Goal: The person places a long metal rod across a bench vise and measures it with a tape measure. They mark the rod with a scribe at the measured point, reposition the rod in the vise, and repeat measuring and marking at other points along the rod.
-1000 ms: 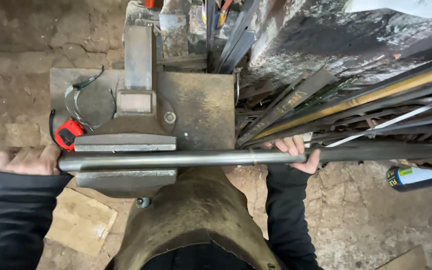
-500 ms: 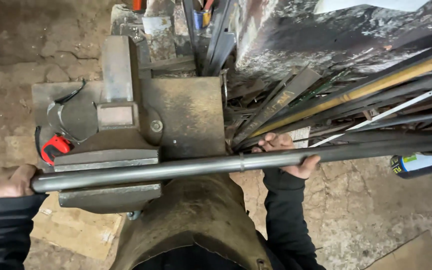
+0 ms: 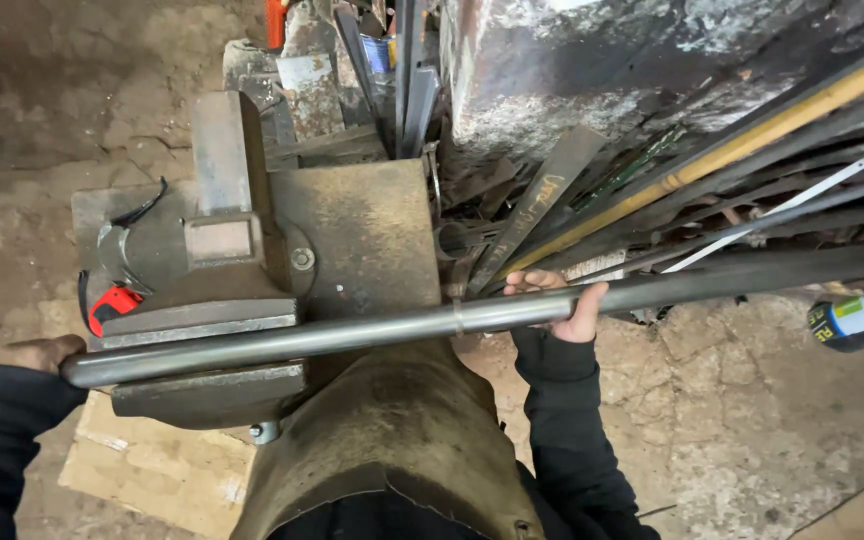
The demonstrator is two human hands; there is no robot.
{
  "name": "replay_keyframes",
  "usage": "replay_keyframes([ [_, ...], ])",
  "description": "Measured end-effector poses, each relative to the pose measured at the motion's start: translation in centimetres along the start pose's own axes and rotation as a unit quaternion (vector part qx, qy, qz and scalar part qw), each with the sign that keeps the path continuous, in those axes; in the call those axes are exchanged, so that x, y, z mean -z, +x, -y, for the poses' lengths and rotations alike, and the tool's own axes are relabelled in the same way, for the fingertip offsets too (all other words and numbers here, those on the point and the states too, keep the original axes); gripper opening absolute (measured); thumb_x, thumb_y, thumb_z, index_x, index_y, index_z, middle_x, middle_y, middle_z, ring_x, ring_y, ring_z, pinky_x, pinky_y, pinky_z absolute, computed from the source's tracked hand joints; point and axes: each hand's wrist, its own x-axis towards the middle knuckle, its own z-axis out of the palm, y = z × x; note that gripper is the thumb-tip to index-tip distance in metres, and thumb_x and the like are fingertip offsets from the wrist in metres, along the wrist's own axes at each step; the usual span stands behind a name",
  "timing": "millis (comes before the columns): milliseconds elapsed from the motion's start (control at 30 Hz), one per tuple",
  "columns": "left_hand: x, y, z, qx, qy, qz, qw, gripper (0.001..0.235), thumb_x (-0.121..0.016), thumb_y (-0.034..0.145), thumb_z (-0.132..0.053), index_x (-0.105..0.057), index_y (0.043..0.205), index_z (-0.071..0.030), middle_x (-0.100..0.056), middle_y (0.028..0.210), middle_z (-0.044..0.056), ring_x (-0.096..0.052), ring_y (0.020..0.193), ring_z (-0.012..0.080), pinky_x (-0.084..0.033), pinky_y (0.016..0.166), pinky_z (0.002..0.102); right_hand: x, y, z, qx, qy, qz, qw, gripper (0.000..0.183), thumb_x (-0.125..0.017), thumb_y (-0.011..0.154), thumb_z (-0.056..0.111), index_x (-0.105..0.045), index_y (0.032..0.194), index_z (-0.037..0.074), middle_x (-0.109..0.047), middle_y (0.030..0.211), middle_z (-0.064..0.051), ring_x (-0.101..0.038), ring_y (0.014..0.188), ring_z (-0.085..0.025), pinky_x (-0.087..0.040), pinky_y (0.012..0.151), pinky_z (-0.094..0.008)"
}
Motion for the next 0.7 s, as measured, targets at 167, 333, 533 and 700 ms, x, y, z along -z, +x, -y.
replay_keyframes([
  [167,4.0,-2.0,-3.3,0.044,0.054,0.043,0.997,0.03,-0.07,0.08,-0.035,-0.075,0.109,-0.028,-0.077,0.091,0.007,-0.075,0.091,0.0303,-0.059,0.083,0.045,0.2,0.1,0.7,-0.036,0.012,0.008,0.999,0.089,-0.046,0.094,0.081,-0.064,0.115,-0.003,-0.07,0.117,-0.024,-0.067,0.108,-0.035,-0.052,0.102,-0.049],
  [333,3.7,-4.6,-4.4,-0.022,0.036,-0.248,0.968,0.009,-0.067,0.087,-0.027,-0.07,0.094,-0.024,-0.073,0.088,0.001,-0.07,0.085,0.0211,-0.048,0.097,0.044,0.2,-0.1,1.2,-0.048,0.031,0.023,0.998,0.091,-0.046,0.096,0.083,-0.063,0.12,-0.003,-0.068,0.122,-0.024,-0.064,0.116,-0.038,-0.049,0.111,-0.049],
  [533,3.5,-5.2,-5.9,-0.029,0.006,-0.372,0.928,0.01,-0.066,0.097,-0.021,-0.067,0.088,-0.019,-0.07,0.083,0.0,-0.066,0.083,0.0208,-0.044,0.093,0.041,0.5,-0.1,1.8,-0.053,0.037,0.007,0.998,0.088,-0.044,0.098,0.083,-0.064,0.112,-0.002,-0.069,0.116,-0.023,-0.063,0.116,-0.041,-0.047,0.11,-0.052],
  [700,3.9,-5.2,-6.3,-0.036,0.01,-0.398,0.917,0.012,-0.067,0.098,-0.019,-0.066,0.086,-0.017,-0.069,0.082,0.001,-0.066,0.083,0.0224,-0.045,0.098,0.043,-0.8,-0.1,1.9,-0.058,0.079,0.015,0.995,0.088,-0.041,0.099,0.083,-0.066,0.102,-0.002,-0.069,0.108,-0.022,-0.062,0.102,-0.036,-0.046,0.105,-0.047],
])
